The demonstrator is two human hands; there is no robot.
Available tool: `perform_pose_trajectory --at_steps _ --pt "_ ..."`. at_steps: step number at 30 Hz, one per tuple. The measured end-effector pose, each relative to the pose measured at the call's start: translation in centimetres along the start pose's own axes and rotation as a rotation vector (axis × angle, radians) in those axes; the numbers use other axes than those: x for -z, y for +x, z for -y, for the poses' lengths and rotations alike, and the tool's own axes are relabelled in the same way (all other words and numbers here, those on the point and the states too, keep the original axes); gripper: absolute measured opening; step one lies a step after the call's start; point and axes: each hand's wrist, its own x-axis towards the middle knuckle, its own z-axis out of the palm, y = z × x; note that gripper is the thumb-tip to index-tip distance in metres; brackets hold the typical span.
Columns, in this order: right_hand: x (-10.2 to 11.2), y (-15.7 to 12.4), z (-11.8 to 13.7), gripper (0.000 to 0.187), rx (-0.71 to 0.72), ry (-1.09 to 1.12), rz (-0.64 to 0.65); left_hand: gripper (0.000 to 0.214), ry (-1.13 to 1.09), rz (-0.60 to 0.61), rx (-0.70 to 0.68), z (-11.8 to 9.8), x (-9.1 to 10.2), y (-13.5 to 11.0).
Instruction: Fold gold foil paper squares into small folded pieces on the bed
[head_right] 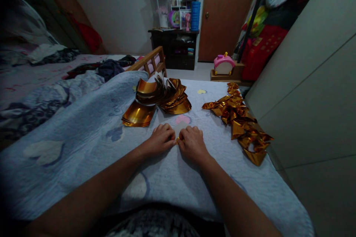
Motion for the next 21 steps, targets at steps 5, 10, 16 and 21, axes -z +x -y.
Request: perform_pose_trajectory --at_steps 5,10,16,21 --pt "0.0 0.0 -0.1 0.011 0.005 -0.022 0.016 0.006 -0.011 0.014 0.008 -0.2 0.2 -0.1" --pt "0.4 0.2 -0.4 0.019 -0.003 0.016 0.064 0.004 -0.014 0.033 0.01 -0.2 0.3 -0.1" --pt "0.8 0.3 -1.1 0.039 0.024 0.085 0.113 0.004 -0.022 0.032 0.018 -0.4 0.5 -0.1" --pt "1.0 0.3 -1.5 0.042 0.039 0.101 0.123 0.006 -0.049 0.014 0.001 -0.3 0.5 -0.2"
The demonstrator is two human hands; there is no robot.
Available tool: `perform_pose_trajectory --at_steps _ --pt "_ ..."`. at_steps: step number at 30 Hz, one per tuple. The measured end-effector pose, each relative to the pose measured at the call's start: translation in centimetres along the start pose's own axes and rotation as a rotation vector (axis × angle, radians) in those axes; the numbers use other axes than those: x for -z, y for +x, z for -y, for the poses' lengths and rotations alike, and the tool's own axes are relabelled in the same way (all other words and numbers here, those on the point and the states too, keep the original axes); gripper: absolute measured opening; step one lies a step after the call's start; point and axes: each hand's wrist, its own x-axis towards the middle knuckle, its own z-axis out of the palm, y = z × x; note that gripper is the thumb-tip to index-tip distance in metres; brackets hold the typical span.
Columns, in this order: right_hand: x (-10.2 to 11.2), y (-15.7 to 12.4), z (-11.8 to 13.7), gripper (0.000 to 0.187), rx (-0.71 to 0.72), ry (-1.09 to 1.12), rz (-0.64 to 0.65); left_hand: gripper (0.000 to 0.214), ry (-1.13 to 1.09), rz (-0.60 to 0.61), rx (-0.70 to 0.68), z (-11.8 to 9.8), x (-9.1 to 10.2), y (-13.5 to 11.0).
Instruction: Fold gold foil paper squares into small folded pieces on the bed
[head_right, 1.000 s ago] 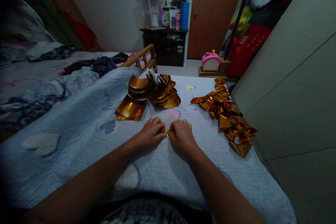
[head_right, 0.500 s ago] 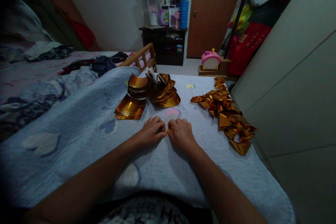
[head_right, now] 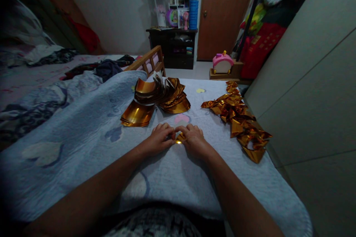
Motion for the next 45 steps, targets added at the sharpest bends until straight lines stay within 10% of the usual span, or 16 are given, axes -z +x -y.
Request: perform_pose_trajectory --at_steps 9,15,45 --pt "0.7 -0.2 -1.6 0.026 0.008 0.366 -0.153 0.012 -0.048 -0.002 -0.112 0.7 0.0 0.0" --pt "0.7 0.0 -2.6 0.022 0.01 0.153 -0.305 0.019 0.0 -0.006 -0.15 0.9 0.0 0.1" --pt "0.0 0.2 -2.7 0.019 0.129 0.028 -0.225 0.019 0.024 -0.09 -0.348 0.7 -0.6 0.4"
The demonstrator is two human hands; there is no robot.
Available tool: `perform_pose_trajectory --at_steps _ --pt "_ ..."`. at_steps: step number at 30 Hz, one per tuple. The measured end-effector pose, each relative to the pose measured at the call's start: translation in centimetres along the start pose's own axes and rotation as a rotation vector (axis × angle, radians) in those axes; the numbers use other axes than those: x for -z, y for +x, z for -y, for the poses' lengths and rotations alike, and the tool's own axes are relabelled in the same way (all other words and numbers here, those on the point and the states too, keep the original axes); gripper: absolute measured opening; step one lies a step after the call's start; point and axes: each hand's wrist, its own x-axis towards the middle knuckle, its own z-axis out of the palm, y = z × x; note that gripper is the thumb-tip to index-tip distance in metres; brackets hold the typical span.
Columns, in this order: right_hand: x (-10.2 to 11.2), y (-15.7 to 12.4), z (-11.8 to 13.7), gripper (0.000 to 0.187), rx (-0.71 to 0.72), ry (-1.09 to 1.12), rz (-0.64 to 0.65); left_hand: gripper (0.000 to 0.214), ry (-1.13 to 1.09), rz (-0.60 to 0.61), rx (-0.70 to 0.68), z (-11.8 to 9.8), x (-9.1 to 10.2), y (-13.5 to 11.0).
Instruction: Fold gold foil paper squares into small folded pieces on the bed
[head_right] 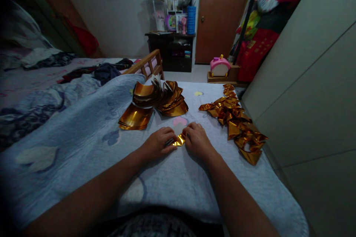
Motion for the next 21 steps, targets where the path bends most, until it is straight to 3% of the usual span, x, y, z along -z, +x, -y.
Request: perform_pose_trajectory --at_steps 3,7,10,15,21 --pt "0.0 0.0 0.1 0.017 -0.018 -0.003 -0.034 0.014 -0.03 -0.056 0.006 0.2 -0.2 0.1" --pt "0.1 0.1 0.1 0.021 -0.06 0.023 -0.048 0.008 -0.069 -0.181 0.113 0.8 -0.5 0.2" --pt "0.2 0.2 0.1 0.018 -0.129 0.004 -0.085 0.019 -0.11 -0.233 0.193 1.2 -0.7 0.3" --pt "0.2 0.3 0.7 0.015 -0.34 -0.156 -0.106 0.039 -0.185 -0.215 0.205 1.2 -0.7 0.5" --pt "0.0 0.4 1.6 0.017 -0.372 -0.188 -0.017 0.048 -0.258 -0.14 0.228 1.0 -0.8 0.6"
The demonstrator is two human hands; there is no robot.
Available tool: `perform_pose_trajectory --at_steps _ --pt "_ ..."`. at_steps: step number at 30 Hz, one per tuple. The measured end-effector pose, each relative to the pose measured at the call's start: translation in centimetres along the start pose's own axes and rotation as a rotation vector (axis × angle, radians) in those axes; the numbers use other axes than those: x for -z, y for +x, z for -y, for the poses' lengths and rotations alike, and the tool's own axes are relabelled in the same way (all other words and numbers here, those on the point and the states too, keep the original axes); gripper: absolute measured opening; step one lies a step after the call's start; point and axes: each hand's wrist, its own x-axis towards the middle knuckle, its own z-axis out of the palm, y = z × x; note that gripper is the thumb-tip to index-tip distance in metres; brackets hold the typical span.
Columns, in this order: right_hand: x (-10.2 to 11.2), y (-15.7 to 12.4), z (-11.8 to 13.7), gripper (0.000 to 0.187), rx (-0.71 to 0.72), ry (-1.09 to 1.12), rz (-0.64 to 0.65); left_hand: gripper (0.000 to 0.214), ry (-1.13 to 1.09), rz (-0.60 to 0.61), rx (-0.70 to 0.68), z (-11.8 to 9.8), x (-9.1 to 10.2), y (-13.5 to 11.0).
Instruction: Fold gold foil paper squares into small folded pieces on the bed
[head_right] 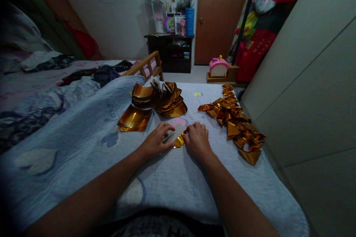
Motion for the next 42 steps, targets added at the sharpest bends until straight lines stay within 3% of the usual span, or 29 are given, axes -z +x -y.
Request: perform_pose_trajectory --at_steps 13,17,22,27,31,36,42 --pt "-0.9 0.5 0.7 0.02 -0.014 0.022 -0.023 0.051 0.114 0.003 -0.121 0.0 -0.1 0.1" --pt "-1.0 0.7 0.6 0.022 0.033 0.198 -0.067 0.069 0.11 -0.039 -0.115 -0.1 -0.1 0.0" --pt "-0.6 0.6 0.9 0.017 0.14 0.569 0.002 0.097 -0.062 -0.086 -0.136 -0.2 -0.2 -0.1" --pt "0.0 0.4 1.4 0.017 0.132 0.781 0.001 0.109 -0.345 -0.04 0.046 -0.9 0.0 -0.4" --pt "-0.1 0.3 1.4 0.019 0.084 0.963 0.07 0.102 -0.574 -0.014 0.137 -1.5 0.3 -0.3" --pt "-0.5 0.2 2.0 0.027 0.044 1.101 0.152 0.065 -0.714 -0.109 0.176 -1.5 -0.2 0.2" --pt "-0.7 0.1 2.9 0.028 0.012 1.057 -0.025 0.061 -0.778 -0.142 0.17 -2.0 -1.3 0.4"
